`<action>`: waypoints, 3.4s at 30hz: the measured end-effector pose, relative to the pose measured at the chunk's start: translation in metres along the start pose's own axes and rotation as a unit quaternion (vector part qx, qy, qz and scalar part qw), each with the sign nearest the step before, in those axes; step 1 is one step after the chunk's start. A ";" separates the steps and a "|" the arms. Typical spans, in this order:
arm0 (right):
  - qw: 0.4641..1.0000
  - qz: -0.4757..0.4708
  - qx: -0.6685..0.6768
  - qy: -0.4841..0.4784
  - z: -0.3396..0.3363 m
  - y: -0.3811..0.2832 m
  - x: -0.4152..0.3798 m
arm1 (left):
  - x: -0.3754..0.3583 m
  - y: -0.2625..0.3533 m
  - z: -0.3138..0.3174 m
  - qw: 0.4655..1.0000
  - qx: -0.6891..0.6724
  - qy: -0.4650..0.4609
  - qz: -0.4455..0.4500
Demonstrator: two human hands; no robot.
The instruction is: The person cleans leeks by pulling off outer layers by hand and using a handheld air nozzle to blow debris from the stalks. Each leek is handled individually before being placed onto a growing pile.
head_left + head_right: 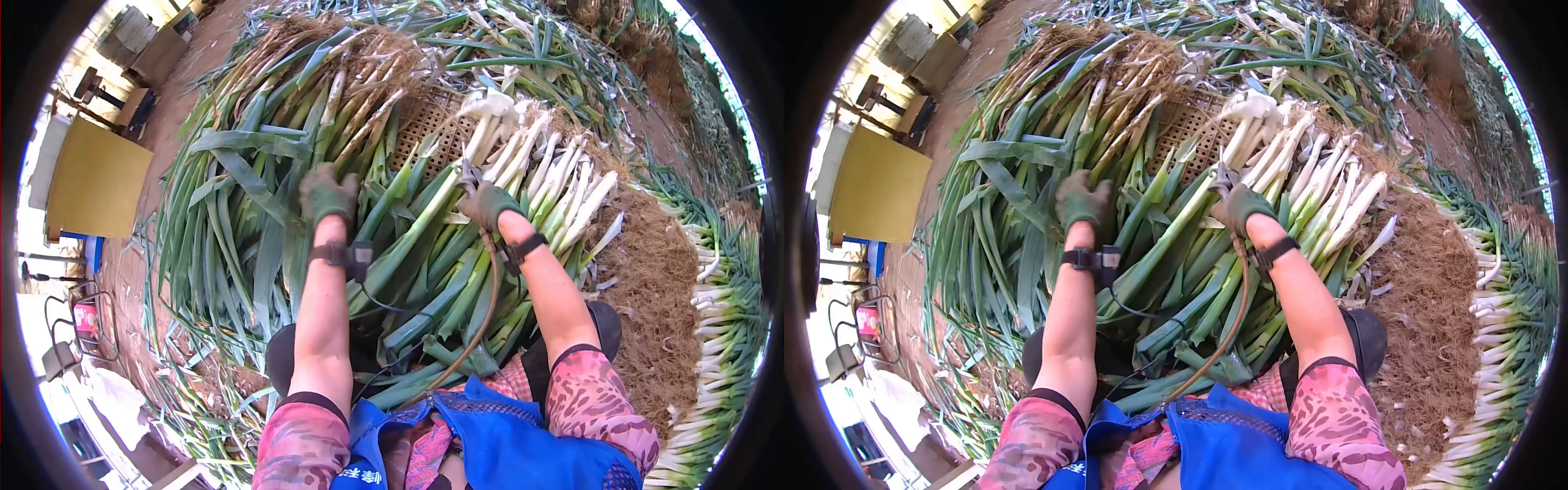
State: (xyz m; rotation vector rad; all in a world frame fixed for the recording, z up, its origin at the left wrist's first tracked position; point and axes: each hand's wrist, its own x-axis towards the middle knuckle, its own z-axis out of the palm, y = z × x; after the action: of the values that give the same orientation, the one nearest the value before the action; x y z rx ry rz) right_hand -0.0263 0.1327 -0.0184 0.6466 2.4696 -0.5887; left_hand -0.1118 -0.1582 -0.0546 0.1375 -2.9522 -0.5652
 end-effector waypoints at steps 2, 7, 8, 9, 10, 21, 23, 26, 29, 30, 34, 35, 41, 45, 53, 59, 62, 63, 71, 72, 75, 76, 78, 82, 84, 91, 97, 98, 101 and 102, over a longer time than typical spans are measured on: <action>0.999 0.006 0.040 0.009 0.002 -0.001 -0.017 | 0.016 -0.036 0.010 0.995 0.085 0.010 -0.048; 0.998 -0.026 0.048 -0.038 0.020 -0.011 -0.038 | 0.010 -0.056 0.037 0.980 0.186 -0.072 -0.026; 0.997 -0.027 0.058 -0.039 0.026 -0.012 -0.038 | 0.008 -0.045 0.027 0.981 0.167 -0.094 -0.036; 0.997 -0.028 0.067 -0.041 0.031 -0.011 -0.039 | 0.006 -0.034 0.017 0.981 0.148 -0.116 -0.045; 0.996 -0.027 0.075 -0.036 0.031 -0.013 -0.043 | 0.003 -0.023 0.006 0.980 0.130 -0.138 -0.055; 0.988 -0.038 0.144 -0.040 0.040 -0.010 -0.049 | -0.002 0.002 0.014 0.989 -0.053 -0.139 0.014; 0.986 -0.039 0.149 -0.062 0.040 -0.011 -0.049 | -0.012 -0.034 0.067 0.991 0.001 -0.127 0.044; 0.980 -0.073 0.178 -0.041 0.061 -0.003 -0.035 | -0.014 -0.026 0.057 0.972 -0.002 -0.231 -0.037; 0.953 -0.100 0.286 -0.009 0.074 0.004 -0.038 | -0.019 -0.024 0.053 0.970 0.006 -0.236 -0.055; 0.938 -0.127 0.323 0.006 0.075 0.003 -0.046 | -0.015 -0.024 0.051 0.966 0.009 -0.254 -0.052; 0.960 -0.105 0.254 -0.046 0.067 -0.001 -0.071 | -0.009 -0.020 0.033 0.959 -0.011 -0.280 -0.038; 0.970 -0.094 0.213 -0.066 0.065 -0.001 -0.075 | -0.012 -0.016 0.029 0.962 -0.032 -0.270 -0.032; 0.915 -0.078 0.393 -0.053 0.089 0.008 -0.077 | -0.006 0.047 -0.026 0.959 -0.163 -0.226 0.060; 0.909 -0.148 0.390 -0.015 0.087 -0.003 -0.105 | -0.017 0.045 0.029 0.945 -0.114 -0.249 0.176; 0.963 -0.044 0.261 -0.053 0.091 0.014 -0.152 | -0.053 0.050 0.045 0.916 0.052 -0.367 0.155; 0.964 -0.010 0.263 -0.028 0.079 0.000 -0.132 | -0.051 0.051 0.054 0.919 -0.001 -0.368 0.142; 0.971 -0.042 0.237 -0.004 0.085 -0.001 -0.136 | -0.049 0.049 0.055 0.926 -0.063 -0.348 0.131; 0.970 -0.052 0.235 -0.018 0.085 -0.002 -0.146 | -0.046 0.050 0.055 0.927 -0.088 -0.341 0.126; 0.963 -0.048 0.264 0.022 0.086 -0.002 -0.095 | -0.045 0.042 0.086 0.894 -0.219 -0.374 0.112; 0.958 -0.046 0.280 0.031 0.083 -0.003 -0.082 | -0.046 0.039 0.091 0.890 -0.240 -0.372 0.112; 0.928 0.012 0.371 0.045 0.057 -0.016 -0.076 | -0.046 0.038 0.098 0.874 -0.308 -0.361 0.104; 0.923 0.018 0.381 0.053 0.056 -0.016 -0.075 | -0.050 0.045 0.080 0.867 -0.332 -0.360 0.094; 0.936 -0.007 0.342 0.082 0.076 0.002 -0.075 | -0.049 0.050 0.072 0.860 -0.371 -0.344 0.069; 0.974 -0.023 0.224 0.007 0.083 -0.006 -0.143 | -0.046 0.065 0.048 0.806 -0.459 -0.372 -0.022; 0.945 0.031 0.324 -0.039 0.063 -0.013 -0.148 | -0.047 0.070 0.039 0.799 -0.460 -0.386 -0.030; 0.933 0.040 0.356 0.025 0.019 -0.009 -0.067 | -0.057 0.057 0.062 0.885 -0.264 -0.375 0.079; 0.974 -0.033 0.219 0.051 0.046 0.014 -0.068 | -0.051 0.068 0.046 0.921 -0.119 -0.357 0.096; 0.978 -0.039 0.198 0.052 0.048 0.015 -0.077 | -0.047 0.071 0.041 0.931 -0.099 -0.338 0.092; 0.972 0.005 0.231 0.043 0.051 0.025 -0.071 | -0.038 0.071 0.022 0.959 -0.050 -0.251 0.119; 0.970 0.019 0.239 0.045 0.052 0.029 -0.064 | -0.033 0.067 0.017 0.966 -0.035 -0.216 0.135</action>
State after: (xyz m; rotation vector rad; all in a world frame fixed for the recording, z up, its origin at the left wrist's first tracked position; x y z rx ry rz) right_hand 0.0569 0.1080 -0.0302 0.9165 2.3993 -1.1802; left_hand -0.0857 -0.0867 -0.0487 -0.4454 -3.2707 -0.7375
